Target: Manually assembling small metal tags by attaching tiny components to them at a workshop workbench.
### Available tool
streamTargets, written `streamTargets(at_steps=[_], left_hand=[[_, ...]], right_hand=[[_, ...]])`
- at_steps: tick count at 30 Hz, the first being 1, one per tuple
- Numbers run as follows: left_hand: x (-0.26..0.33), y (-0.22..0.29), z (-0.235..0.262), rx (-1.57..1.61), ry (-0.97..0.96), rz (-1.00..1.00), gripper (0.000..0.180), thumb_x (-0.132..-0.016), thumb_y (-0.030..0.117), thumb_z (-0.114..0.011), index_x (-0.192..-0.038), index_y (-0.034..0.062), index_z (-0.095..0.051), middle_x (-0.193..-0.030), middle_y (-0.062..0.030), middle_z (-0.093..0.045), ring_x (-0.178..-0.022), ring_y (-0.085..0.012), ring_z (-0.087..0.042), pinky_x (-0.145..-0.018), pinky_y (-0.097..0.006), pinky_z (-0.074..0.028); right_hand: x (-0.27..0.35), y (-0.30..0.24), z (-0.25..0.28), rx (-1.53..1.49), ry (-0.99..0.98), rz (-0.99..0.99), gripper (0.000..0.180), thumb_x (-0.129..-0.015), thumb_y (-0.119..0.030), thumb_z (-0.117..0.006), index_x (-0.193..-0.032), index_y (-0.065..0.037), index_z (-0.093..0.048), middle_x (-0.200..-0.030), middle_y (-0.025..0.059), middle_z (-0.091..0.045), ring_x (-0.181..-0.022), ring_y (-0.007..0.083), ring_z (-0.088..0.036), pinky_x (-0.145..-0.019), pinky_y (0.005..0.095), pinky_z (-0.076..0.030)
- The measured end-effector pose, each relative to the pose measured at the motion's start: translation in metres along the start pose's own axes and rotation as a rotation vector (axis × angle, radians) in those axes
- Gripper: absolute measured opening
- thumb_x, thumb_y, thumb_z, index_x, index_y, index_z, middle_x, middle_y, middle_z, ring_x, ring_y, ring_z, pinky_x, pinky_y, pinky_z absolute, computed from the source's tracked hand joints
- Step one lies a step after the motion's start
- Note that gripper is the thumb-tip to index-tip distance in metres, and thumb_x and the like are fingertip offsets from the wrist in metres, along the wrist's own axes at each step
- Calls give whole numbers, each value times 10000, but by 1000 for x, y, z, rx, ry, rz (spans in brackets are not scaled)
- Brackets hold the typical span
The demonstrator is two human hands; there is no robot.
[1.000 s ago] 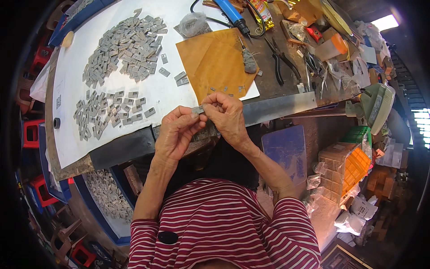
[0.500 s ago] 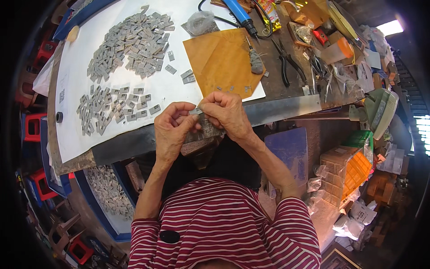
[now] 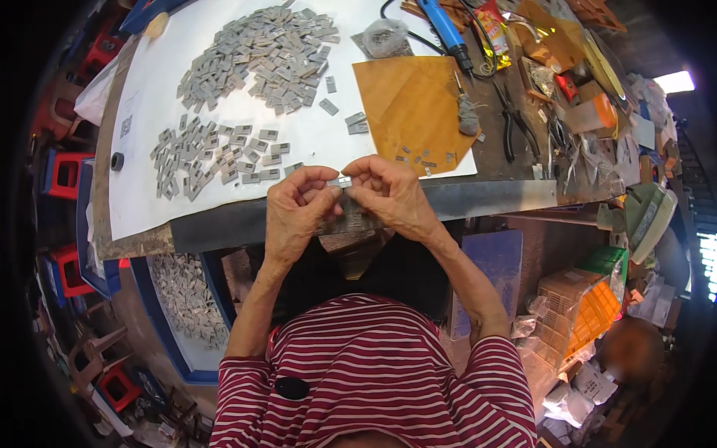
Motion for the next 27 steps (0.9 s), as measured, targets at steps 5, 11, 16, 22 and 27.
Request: streamTargets(at_steps=[5, 11, 16, 22, 27], left_hand=[[2, 0, 10, -24, -55, -23, 182, -804, 28, -590, -968, -50, -572, -722, -46, -594, -583, -60, -565, -511, -174, -449], [9, 16, 29, -328, -56, -184, 197, -784, 21, -616, -975, -18, -586, -711, -28, -578, -609, -61, -533, -557, -190, -440], [17, 32, 48, -573, 30, -453, 211, -764, 47, -646, -961, -4, -585, -771, -84, -584, -668, -144, -560, -597, -254, -457], [23, 43, 65, -694, 32, -512, 185, -756, 34, -612, -927, 10, -547, -778, -118, -531, -671, -271, -550, -590, -347, -440], [25, 41, 80, -767, 70, -544, 175, -755, 44, -609, -918, 24, -548, -769, -119, -528, -677, -289, -550, -593, -361, -437]], right_hand=[[-2, -4, -6, 183, -33, 76, 174, -810, -37, -586, -975, 13, -560, -726, 1, -546, -621, 41, -498, -561, 188, -418], [-11, -27, -28, 484, -139, 321, 160, -781, -3, -594, -938, 6, -564, -713, 13, -511, -615, 58, -479, -552, 190, -393], [-25, -32, -48, 478, -195, 377, 148, -778, 1, -583, -924, 10, -557, -687, 13, -505, -602, 61, -476, -546, 205, -405], [-37, -34, -70, 493, -280, 446, 187, -753, -1, -586, -936, 8, -548, -682, 90, -548, -588, 171, -555, -537, 279, -447], [-45, -41, -90, 638, -318, 591, 207, -717, -21, -597, -911, -8, -527, -722, 132, -546, -607, 286, -568, -528, 350, -450]])
Point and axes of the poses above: each hand's wrist, its own x-axis away from the middle knuckle, its own z-axis out of the back of the hand, y = z × x, the point moved 6 cm from there along -x, towards the middle knuckle
